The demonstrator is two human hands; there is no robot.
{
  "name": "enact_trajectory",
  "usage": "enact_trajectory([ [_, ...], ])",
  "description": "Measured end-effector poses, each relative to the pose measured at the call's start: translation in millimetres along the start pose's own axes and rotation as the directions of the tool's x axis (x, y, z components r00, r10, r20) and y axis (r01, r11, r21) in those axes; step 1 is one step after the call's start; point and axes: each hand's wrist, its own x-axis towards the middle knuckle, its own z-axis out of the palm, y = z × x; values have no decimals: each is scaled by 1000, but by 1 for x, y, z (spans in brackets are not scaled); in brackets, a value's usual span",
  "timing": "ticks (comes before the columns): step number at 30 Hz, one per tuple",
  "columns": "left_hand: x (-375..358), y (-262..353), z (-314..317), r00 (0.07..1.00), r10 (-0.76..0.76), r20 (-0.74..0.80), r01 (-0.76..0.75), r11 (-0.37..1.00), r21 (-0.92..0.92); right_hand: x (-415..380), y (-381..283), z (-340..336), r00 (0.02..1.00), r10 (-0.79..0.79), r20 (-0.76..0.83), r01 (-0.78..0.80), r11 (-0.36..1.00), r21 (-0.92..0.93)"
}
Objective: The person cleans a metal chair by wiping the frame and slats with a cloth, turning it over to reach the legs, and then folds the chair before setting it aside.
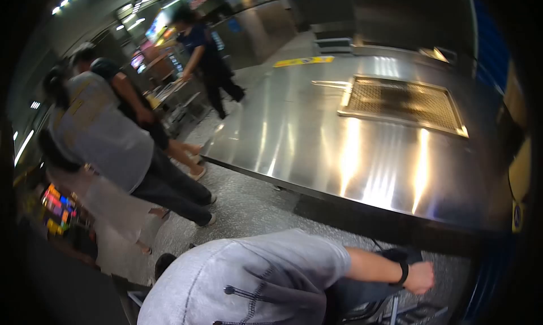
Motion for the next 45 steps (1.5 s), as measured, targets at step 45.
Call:
enact_trajectory([
  [45, 110, 48, 31, 769, 159, 620, 188, 870, -456, -128, -141, -14, 992, 84, -94, -118, 880, -460],
])
